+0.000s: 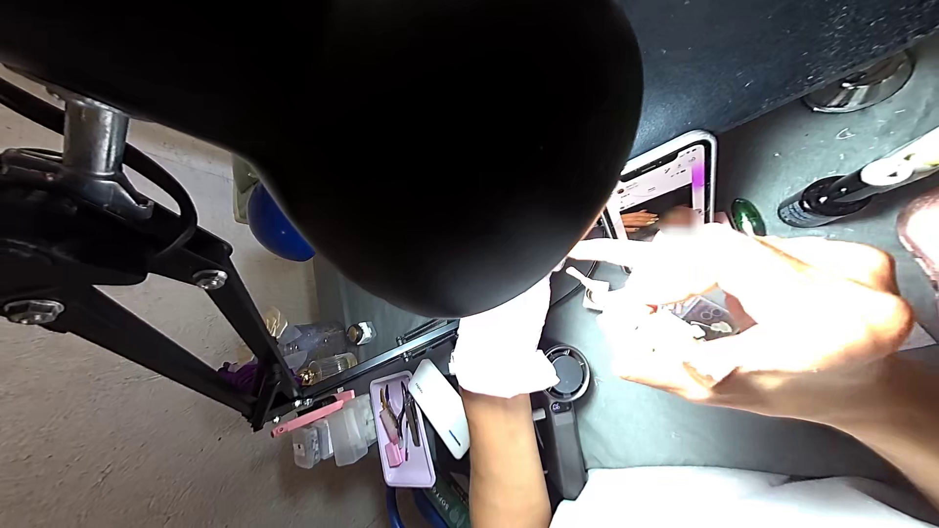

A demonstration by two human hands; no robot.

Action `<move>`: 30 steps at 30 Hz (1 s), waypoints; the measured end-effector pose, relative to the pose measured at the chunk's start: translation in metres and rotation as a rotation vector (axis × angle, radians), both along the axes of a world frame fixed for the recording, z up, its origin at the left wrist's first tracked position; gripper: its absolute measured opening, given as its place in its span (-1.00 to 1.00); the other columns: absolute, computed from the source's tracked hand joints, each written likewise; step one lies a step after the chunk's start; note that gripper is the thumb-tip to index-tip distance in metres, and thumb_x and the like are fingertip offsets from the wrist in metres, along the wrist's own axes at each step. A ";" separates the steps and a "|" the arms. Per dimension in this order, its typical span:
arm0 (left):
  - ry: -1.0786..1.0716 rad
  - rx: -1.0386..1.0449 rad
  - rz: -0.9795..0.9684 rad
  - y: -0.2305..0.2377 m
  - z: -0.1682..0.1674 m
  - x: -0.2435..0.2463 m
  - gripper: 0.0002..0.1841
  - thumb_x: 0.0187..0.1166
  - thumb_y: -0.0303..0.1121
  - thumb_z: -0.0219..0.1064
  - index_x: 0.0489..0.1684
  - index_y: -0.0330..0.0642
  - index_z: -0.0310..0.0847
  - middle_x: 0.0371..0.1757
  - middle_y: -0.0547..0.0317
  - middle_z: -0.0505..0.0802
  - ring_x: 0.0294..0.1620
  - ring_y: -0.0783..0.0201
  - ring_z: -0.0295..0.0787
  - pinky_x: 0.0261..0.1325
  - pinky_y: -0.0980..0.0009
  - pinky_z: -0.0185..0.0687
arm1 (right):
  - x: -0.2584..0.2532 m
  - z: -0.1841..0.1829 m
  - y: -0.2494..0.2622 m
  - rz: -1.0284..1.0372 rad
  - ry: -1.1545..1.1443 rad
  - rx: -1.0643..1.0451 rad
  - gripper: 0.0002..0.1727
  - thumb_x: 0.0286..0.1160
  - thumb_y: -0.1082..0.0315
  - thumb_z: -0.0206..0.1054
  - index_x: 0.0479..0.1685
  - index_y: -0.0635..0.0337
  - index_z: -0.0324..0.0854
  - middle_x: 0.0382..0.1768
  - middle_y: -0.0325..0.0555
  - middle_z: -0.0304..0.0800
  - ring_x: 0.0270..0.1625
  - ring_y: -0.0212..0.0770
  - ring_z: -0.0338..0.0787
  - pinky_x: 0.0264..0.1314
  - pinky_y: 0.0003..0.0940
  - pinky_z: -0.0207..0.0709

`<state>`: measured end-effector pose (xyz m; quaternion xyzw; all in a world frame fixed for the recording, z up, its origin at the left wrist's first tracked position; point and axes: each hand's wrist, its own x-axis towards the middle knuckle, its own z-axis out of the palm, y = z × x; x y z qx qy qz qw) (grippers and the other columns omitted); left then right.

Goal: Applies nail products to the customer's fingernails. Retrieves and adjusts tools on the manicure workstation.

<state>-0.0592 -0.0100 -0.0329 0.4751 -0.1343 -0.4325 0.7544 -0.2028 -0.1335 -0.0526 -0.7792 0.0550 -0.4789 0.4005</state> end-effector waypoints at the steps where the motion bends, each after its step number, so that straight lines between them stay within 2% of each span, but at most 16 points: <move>1: 0.006 -0.008 -0.016 -0.001 -0.001 0.001 -0.85 0.70 -0.45 0.15 -0.07 -0.04 0.67 -0.25 0.30 0.74 -0.20 0.48 0.72 -0.09 0.61 0.68 | 0.001 0.000 -0.002 0.012 -0.002 -0.002 -0.81 0.33 0.24 0.38 -0.48 0.16 0.60 -0.46 -0.24 0.75 -0.35 -0.63 0.67 -0.35 -0.75 0.43; 3: -0.004 0.012 -0.007 -0.002 -0.002 0.001 -0.86 0.70 -0.42 0.17 -0.09 -0.03 0.67 -0.28 0.32 0.72 -0.25 0.49 0.71 -0.14 0.62 0.67 | 0.002 0.002 -0.005 0.038 -0.008 0.002 -0.82 0.30 0.25 0.41 -0.48 0.16 0.62 -0.45 -0.28 0.75 -0.31 -0.64 0.69 -0.29 -0.76 0.49; 5: -0.012 0.001 -0.003 -0.002 -0.003 0.002 -0.85 0.70 -0.41 0.18 0.01 -0.08 0.68 -0.18 0.25 0.77 -0.14 0.41 0.74 -0.03 0.53 0.70 | 0.004 0.006 -0.007 0.049 0.003 0.012 -0.85 0.24 0.26 0.41 -0.48 0.13 0.62 -0.46 -0.34 0.73 -0.32 -0.66 0.67 -0.32 -0.77 0.47; 6: -0.014 0.008 0.000 -0.002 -0.003 0.001 -0.84 0.70 -0.40 0.19 0.02 -0.08 0.69 -0.17 0.23 0.78 -0.14 0.41 0.75 -0.03 0.53 0.70 | 0.005 0.008 -0.008 0.047 0.015 0.015 -0.86 0.21 0.26 0.41 -0.49 0.11 0.61 -0.48 -0.37 0.70 -0.35 -0.67 0.64 -0.36 -0.78 0.44; 9: -0.032 0.044 0.001 -0.003 0.002 0.000 -0.90 0.65 -0.41 0.24 -0.13 -0.07 0.69 -0.31 0.27 0.74 -0.32 0.47 0.69 -0.24 0.61 0.64 | 0.008 0.011 -0.011 0.040 0.050 0.012 -0.83 0.15 0.22 0.42 -0.50 0.09 0.60 -0.50 -0.40 0.63 -0.42 -0.72 0.53 -0.46 -0.81 0.30; 12: -0.014 0.042 -0.013 -0.002 0.003 0.000 -0.90 0.68 -0.38 0.22 -0.10 -0.05 0.67 -0.32 0.28 0.72 -0.31 0.46 0.68 -0.20 0.60 0.65 | 0.009 0.011 -0.013 0.057 0.047 0.010 -0.81 0.15 0.21 0.44 -0.45 0.12 0.65 -0.44 -0.36 0.70 -0.38 -0.71 0.58 -0.41 -0.81 0.37; 15: 0.028 0.011 -0.022 -0.003 -0.002 0.003 -0.88 0.71 -0.38 0.20 -0.04 -0.03 0.66 -0.24 0.28 0.73 -0.21 0.45 0.70 -0.07 0.58 0.67 | 0.011 0.012 -0.014 0.053 0.042 0.001 -0.80 0.14 0.20 0.44 -0.43 0.13 0.64 -0.42 -0.36 0.72 -0.39 -0.74 0.56 -0.43 -0.84 0.33; 19: 0.039 0.005 -0.022 -0.001 -0.004 0.004 -0.89 0.70 -0.38 0.19 -0.08 -0.03 0.66 -0.24 0.30 0.72 -0.19 0.46 0.70 -0.08 0.60 0.66 | 0.013 0.013 -0.014 0.049 0.045 -0.022 -0.78 0.14 0.19 0.44 -0.39 0.16 0.66 -0.42 -0.35 0.70 -0.36 -0.73 0.56 -0.39 -0.83 0.33; 21: 0.027 0.007 -0.021 0.000 -0.004 0.004 -0.88 0.70 -0.40 0.19 -0.07 -0.04 0.66 -0.23 0.30 0.73 -0.19 0.47 0.70 -0.08 0.62 0.66 | 0.014 0.014 -0.014 0.052 0.050 -0.041 -0.78 0.16 0.20 0.43 -0.37 0.16 0.68 -0.38 -0.32 0.74 -0.31 -0.70 0.63 -0.35 -0.81 0.41; 24: 0.010 0.026 -0.017 -0.002 -0.002 0.003 -0.90 0.69 -0.39 0.21 -0.10 -0.03 0.66 -0.25 0.31 0.73 -0.21 0.49 0.70 -0.13 0.64 0.65 | 0.013 0.015 -0.015 0.046 0.067 -0.086 -0.78 0.21 0.20 0.40 -0.35 0.19 0.69 -0.37 -0.26 0.76 -0.29 -0.63 0.65 -0.35 -0.76 0.40; 27: 0.009 0.061 0.014 -0.001 0.001 0.001 -0.90 0.66 -0.40 0.24 -0.12 -0.06 0.69 -0.32 0.28 0.74 -0.29 0.47 0.72 -0.19 0.60 0.67 | 0.011 0.014 -0.015 0.033 0.063 -0.082 -0.80 0.20 0.22 0.39 -0.40 0.18 0.66 -0.46 -0.29 0.67 -0.40 -0.66 0.55 -0.46 -0.75 0.27; 30: -0.008 0.085 -0.005 -0.002 0.001 0.003 -0.90 0.70 -0.36 0.21 -0.11 -0.02 0.65 -0.32 0.30 0.69 -0.30 0.46 0.66 -0.16 0.59 0.64 | 0.005 0.014 -0.016 0.037 0.056 -0.017 -0.80 0.15 0.18 0.43 -0.42 0.10 0.61 -0.46 -0.41 0.65 -0.39 -0.73 0.54 -0.45 -0.83 0.30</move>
